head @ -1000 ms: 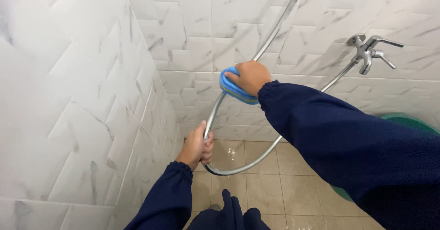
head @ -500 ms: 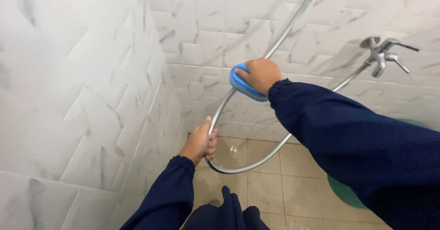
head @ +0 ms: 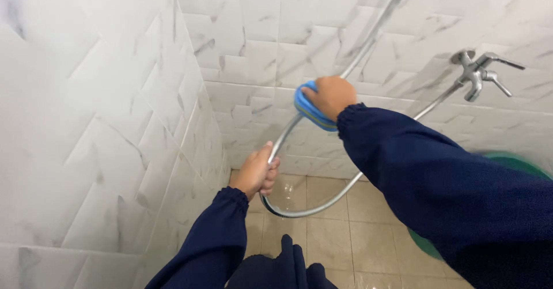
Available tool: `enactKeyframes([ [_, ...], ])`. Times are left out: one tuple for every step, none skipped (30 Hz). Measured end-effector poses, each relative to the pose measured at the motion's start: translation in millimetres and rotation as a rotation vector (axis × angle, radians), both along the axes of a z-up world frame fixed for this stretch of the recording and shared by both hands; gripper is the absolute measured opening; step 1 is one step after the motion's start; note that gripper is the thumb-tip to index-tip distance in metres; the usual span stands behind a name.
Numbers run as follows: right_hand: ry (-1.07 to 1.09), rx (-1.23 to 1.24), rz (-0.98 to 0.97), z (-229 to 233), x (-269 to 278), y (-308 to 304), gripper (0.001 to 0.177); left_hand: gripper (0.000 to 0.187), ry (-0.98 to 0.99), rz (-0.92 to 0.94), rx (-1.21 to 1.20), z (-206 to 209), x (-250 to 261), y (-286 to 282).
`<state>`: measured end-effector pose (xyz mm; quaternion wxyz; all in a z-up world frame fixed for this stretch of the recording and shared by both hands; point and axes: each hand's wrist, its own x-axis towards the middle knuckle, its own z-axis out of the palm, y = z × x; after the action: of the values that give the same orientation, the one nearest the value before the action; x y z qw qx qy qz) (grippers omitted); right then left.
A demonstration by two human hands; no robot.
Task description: Cleaning a shower head and its hose with a sponge and soapy water.
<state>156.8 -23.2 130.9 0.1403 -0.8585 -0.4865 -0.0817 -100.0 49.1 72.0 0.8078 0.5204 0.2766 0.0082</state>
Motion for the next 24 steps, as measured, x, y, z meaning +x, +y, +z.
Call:
enactKeyframes([
  [-0.006,0.002,0.000,1.6,-2.5,1.7,0.057,0.053,-0.006,0.000,0.002,3.4,2.6,1.8],
  [0.015,0.025,-0.003,3.1,-4.4,3.1,0.057,0.052,-0.007,-0.017,0.012,6.7,5.8,3.4],
  [0.041,0.050,-0.018,2.8,-6.9,0.7,0.057,0.052,-0.004,-0.047,0.023,9.5,9.1,4.2],
  [0.040,0.054,-0.030,12.1,-25.5,-2.4,0.057,0.052,-0.005,-0.059,0.027,8.9,11.8,8.5],
  [0.155,0.071,-0.011,20.1,-45.2,-5.4,0.056,0.052,-0.013,-0.059,0.020,7.5,13.3,12.3],
  [0.270,0.090,0.009,27.6,-65.3,-8.4,0.055,0.051,-0.021,-0.059,0.013,5.6,14.4,15.7],
  [0.271,0.090,0.011,32.6,-75.6,-10.5,0.055,0.051,-0.019,-0.057,0.012,2.7,12.8,17.9],
  [0.329,0.097,0.045,37.9,-85.9,-13.3,0.053,0.052,-0.019,-0.032,0.004,-0.1,11.1,19.5],
  [0.389,0.106,0.082,43.9,-96.0,-16.1,0.051,0.052,-0.017,-0.005,-0.002,-1.6,9.1,21.0],
  [0.392,0.107,0.085,36.1,-87.7,-15.8,0.051,0.052,-0.013,-0.001,0.000,-7.5,6.9,18.1],
  [0.323,0.100,0.105,30.5,-78.5,-13.4,0.051,0.051,-0.037,-0.006,-0.016,-10.5,5.8,18.2],
  [0.253,0.093,0.124,25.6,-69.1,-11.4,0.052,0.051,-0.061,-0.011,-0.032,-12.7,4.9,17.7],
  [0.255,0.100,0.136,16.9,-46.1,-9.1,0.052,0.051,-0.059,0.000,-0.024,-9.1,3.1,14.6],
  [0.136,0.080,0.106,8.1,-23.4,-6.7,0.053,0.051,-0.037,0.003,-0.033,-5.6,1.1,10.8],
  [0.011,0.056,0.091,0.8,0.1,-0.9,0.054,0.050,-0.023,0.023,-0.047,-2.9,-0.8,5.2],
  [0.007,0.059,0.119,1.1,8.2,2.2,0.054,0.050,-0.029,0.051,-0.043,-4.0,0.4,3.5],
  [-0.049,0.066,0.095,1.6,16.3,3.9,0.053,0.050,-0.031,0.041,-0.050,-5.7,1.5,-0.8],
  [-0.105,0.074,0.071,2.3,24.8,5.4,0.053,0.051,-0.034,0.030,-0.057,-7.2,3.2,-5.7],
  [-0.110,0.075,0.094,-2.0,25.1,10.6,0.053,0.051,-0.041,0.053,-0.056,-3.6,6.9,-10.3],
  [-0.040,0.084,0.136,-6.8,25.9,15.3,0.054,0.051,-0.033,0.072,-0.047,-0.4,11.3,-15.4],
  [0.036,0.088,0.163,-15.4,26.4,13.3,0.056,0.052,-0.018,0.077,-0.043,0.6,15.8,-23.4],
  [0.038,0.084,0.172,-5.3,-0.5,1.9,0.056,0.052,-0.018,0.086,-0.046,1.4,18.2,-28.4],
  [0.152,0.127,0.255,4.3,-28.7,-8.9,0.056,0.052,0.039,0.146,0.009,2.5,19.2,-31.7],
  [0.266,0.170,0.337,14.2,-57.6,-19.9,0.056,0.052,0.096,0.205,0.065,3.5,19.3,-34.7],
])
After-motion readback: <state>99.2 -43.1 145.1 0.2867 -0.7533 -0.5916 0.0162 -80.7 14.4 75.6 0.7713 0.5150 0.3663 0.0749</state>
